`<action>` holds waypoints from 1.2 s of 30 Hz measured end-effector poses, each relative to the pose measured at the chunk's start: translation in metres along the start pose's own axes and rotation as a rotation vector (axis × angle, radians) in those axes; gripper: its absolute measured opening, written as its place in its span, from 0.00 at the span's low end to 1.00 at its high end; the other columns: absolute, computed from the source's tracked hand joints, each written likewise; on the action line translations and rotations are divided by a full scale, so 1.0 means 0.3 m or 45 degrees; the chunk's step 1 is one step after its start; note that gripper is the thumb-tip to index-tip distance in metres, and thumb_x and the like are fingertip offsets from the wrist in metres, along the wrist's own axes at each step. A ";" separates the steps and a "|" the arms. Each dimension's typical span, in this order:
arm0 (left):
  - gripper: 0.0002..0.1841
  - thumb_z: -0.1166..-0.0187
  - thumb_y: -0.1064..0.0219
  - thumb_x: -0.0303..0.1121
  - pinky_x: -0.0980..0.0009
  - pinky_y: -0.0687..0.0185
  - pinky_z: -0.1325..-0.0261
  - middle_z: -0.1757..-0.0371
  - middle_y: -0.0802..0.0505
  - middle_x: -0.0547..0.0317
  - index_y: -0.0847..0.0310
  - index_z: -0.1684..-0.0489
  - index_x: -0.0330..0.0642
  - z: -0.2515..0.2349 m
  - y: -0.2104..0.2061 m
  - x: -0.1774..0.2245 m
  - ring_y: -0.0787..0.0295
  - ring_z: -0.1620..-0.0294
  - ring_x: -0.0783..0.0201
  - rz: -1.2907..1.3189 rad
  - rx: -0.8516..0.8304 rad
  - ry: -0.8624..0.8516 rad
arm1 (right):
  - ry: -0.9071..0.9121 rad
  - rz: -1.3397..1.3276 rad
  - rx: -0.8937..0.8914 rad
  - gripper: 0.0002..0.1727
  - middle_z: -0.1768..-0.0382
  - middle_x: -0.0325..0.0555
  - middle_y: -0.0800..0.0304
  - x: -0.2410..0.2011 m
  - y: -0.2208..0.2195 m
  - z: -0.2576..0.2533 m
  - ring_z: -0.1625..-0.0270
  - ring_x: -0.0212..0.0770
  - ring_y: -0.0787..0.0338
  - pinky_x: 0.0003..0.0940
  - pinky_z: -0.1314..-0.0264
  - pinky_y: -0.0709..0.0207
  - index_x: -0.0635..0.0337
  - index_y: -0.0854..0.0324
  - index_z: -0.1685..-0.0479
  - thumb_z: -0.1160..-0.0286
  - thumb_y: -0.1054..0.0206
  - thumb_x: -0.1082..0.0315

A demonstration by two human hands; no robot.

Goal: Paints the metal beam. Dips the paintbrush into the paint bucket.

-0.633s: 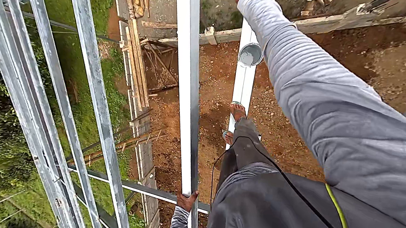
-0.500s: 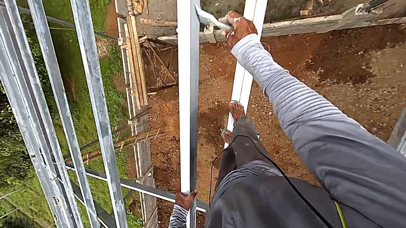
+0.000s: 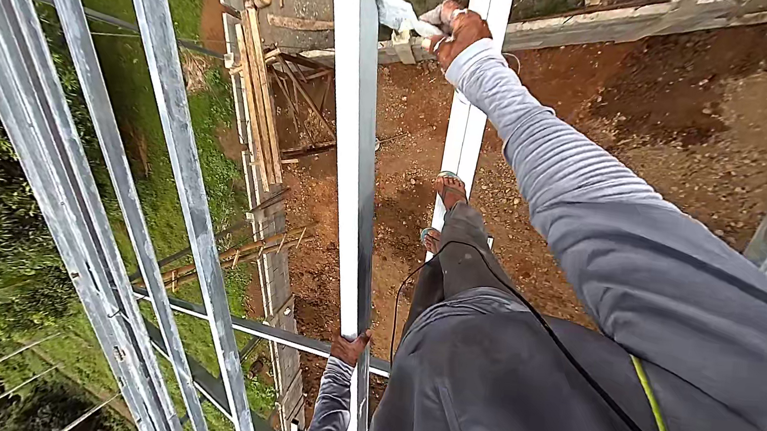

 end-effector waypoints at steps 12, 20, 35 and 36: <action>0.48 0.46 0.17 0.60 0.49 0.16 0.33 0.48 0.07 0.38 0.22 0.34 0.27 0.007 -0.006 -0.007 0.07 0.44 0.51 -0.080 -0.043 0.039 | 0.308 0.283 -0.536 0.18 0.40 0.40 0.07 0.403 -0.516 0.918 0.37 0.48 0.08 0.65 0.30 0.20 0.35 0.12 0.35 0.23 0.30 0.60; 0.46 0.45 0.19 0.63 0.47 0.16 0.35 0.51 0.06 0.37 0.18 0.39 0.28 0.007 -0.006 0.002 0.07 0.47 0.49 -0.129 -0.073 0.040 | 0.539 0.544 -0.901 0.18 0.37 0.45 0.08 0.118 -0.472 1.026 0.33 0.52 0.10 0.62 0.29 0.20 0.38 0.12 0.33 0.20 0.31 0.64; 0.47 0.47 0.17 0.63 0.50 0.15 0.35 0.50 0.06 0.39 0.19 0.37 0.29 0.017 0.000 0.012 0.07 0.47 0.52 -0.028 -0.072 0.020 | 0.138 0.662 -0.141 0.23 0.30 0.59 0.14 -0.161 -0.051 0.527 0.27 0.67 0.16 0.76 0.28 0.30 0.42 0.20 0.25 0.19 0.37 0.62; 0.46 0.47 0.17 0.62 0.51 0.15 0.36 0.51 0.06 0.40 0.19 0.38 0.29 0.013 -0.001 0.013 0.06 0.48 0.53 -0.023 -0.065 0.001 | 0.123 0.586 -0.102 0.23 0.29 0.59 0.14 -0.138 -0.088 0.597 0.27 0.66 0.16 0.73 0.28 0.28 0.46 0.20 0.24 0.19 0.37 0.65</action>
Point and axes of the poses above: each hand's wrist, its own z-axis away from the middle knuckle, its own y-axis out of the back of the hand, x = y × z, the point moved 8 cm from there along -z, towards the middle knuckle
